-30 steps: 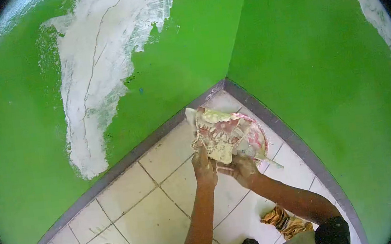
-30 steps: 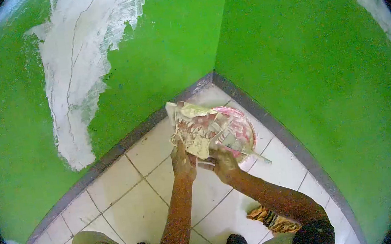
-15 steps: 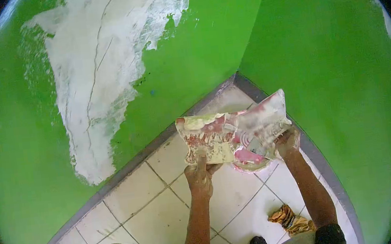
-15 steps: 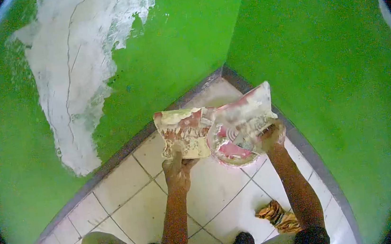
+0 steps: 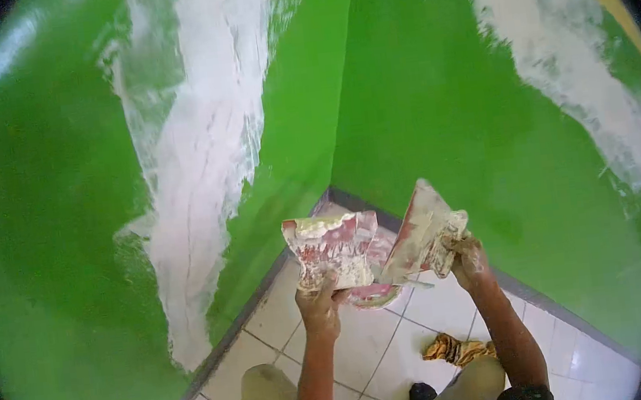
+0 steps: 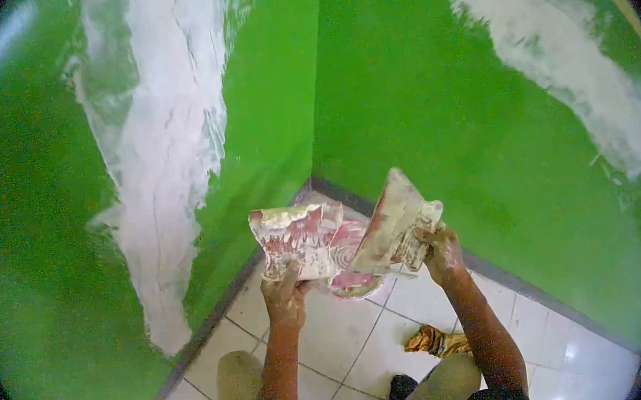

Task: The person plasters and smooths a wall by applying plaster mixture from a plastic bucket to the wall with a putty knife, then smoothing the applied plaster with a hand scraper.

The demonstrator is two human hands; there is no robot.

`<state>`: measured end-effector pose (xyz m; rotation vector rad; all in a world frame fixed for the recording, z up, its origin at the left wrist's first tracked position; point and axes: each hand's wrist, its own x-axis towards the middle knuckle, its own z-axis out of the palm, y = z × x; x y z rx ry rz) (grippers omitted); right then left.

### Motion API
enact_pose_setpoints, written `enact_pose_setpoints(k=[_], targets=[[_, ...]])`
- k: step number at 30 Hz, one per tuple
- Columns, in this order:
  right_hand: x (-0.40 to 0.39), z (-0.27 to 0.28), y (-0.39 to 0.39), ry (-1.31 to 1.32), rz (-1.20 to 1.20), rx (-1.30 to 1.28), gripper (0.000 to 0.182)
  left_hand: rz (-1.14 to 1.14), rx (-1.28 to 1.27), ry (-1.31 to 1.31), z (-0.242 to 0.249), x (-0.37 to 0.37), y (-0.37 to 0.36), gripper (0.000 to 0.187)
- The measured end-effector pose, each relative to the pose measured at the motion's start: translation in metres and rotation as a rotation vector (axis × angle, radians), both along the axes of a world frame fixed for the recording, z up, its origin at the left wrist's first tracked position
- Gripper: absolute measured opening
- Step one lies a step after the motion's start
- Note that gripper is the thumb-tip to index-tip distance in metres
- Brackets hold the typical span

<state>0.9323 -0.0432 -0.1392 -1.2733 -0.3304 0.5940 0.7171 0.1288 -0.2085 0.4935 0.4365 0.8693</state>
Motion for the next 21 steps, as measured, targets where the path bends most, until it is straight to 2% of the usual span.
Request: enact_pose_setpoints(k=[1, 3, 5, 8, 9, 10, 13, 16, 18, 20, 21], targets=[[0.001, 0.007, -0.002, -0.096, -0.026, 0.03, 0.03, -0.053, 0.016, 0.0, -0.003, -0.004, 0.007, 0.03], [-0.023, 0.05, -0.001, -0.124, -0.089, 0.079, 0.029, -0.142, 0.013, -0.032, 0.018, -0.019, 0.018, 0.034], [-0.065, 0.101, -0.002, -0.212, -0.215, 0.161, 0.026, -0.274, 0.061, -0.12, 0.066, -0.041, 0.025, 0.038], [-0.092, 0.108, 0.0, -0.339, -0.305, 0.114, 0.018, -0.459, 0.027, -0.163, 0.074, -0.069, 0.032, 0.039], [-0.107, 0.115, 0.014, -0.317, -0.422, 0.129, 0.008, -0.531, 0.014, -0.158, 0.082, -0.075, 0.035, 0.04], [-0.107, 0.112, 0.011, -0.319, -0.437, 0.118, 0.008, -0.547, 0.005, -0.16, 0.084, -0.078, 0.036, 0.04], [-0.122, 0.097, -0.014, -0.419, -0.176, 0.061, 0.017, -0.552, -0.009, -0.225, 0.093, -0.09, 0.027, 0.039], [-0.165, 0.131, 0.009, -0.571, -0.171, -0.059, 0.019, -0.555, 0.005, -0.271, 0.107, -0.091, 0.038, 0.038], [-0.16, 0.126, 0.008, -0.591, -0.126, -0.087, 0.018, -0.587, 0.043, -0.227, 0.11, -0.092, 0.048, 0.036], [-0.164, 0.133, 0.021, -0.709, -0.082, -0.28, 0.014, -0.574, 0.01, -0.269, 0.105, -0.093, 0.056, 0.036], [-0.165, 0.136, 0.028, -0.702, -0.077, -0.288, 0.014, -0.569, -0.002, -0.301, 0.106, -0.094, 0.057, 0.036]])
